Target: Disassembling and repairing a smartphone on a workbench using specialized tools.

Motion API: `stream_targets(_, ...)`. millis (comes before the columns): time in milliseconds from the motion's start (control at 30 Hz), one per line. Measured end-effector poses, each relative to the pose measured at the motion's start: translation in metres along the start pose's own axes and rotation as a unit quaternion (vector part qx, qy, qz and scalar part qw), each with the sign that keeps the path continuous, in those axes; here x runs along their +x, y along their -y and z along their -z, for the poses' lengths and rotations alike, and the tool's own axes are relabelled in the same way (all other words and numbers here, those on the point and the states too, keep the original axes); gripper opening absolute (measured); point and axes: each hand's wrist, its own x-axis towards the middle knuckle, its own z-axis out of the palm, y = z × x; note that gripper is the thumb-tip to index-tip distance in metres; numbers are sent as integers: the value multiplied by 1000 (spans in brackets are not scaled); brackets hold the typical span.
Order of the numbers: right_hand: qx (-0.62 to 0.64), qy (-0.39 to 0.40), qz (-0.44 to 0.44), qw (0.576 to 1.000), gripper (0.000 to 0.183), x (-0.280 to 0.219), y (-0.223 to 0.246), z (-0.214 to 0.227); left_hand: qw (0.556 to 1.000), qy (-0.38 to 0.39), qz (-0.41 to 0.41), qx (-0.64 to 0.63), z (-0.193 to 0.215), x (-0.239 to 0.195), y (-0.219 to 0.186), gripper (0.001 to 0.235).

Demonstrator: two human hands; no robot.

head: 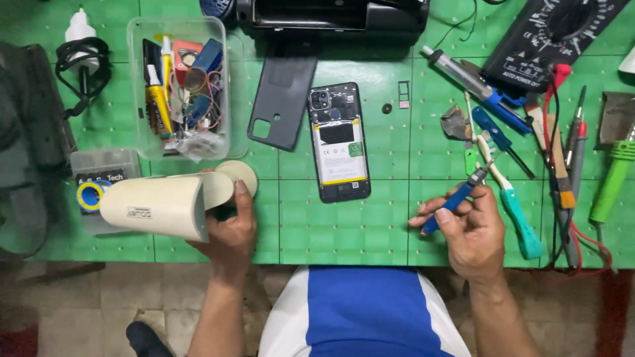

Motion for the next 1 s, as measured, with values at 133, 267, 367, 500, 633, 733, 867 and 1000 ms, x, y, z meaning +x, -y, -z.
stream_targets(133,-10,1,-7,1000,35,0,1,1,998,-23,-4,-53,-3,1,2,52)
stream_targets(267,-48,6,-35,998,25,-1,20,-7,994,66,62,-67,4,-6,-1,50)
stream_targets(367,-47,1,-38,998,26,-1,22,-9,991,66,61,-102,3,-5,-1,47)
stream_targets(500,-44,1,-39,998,26,0,22,-9,988,61,67,-128,-4,-18,7,55)
stream_targets(633,-51,5,-41,998,25,0,21,-9,984,69,59,-152,-4,-17,8,61)
stream_targets(733,-49,3,-42,998,25,-1,21,-8,985,62,58,-149,-4,-14,5,61)
stream_targets(867,-74,2,-56,996,27,-1,21,-7,992,57,40,-102,-2,-15,6,58)
stream_targets(1000,-66,3,-54,996,26,-1,21,-7,990,46,55,-119,-2,-13,3,56)
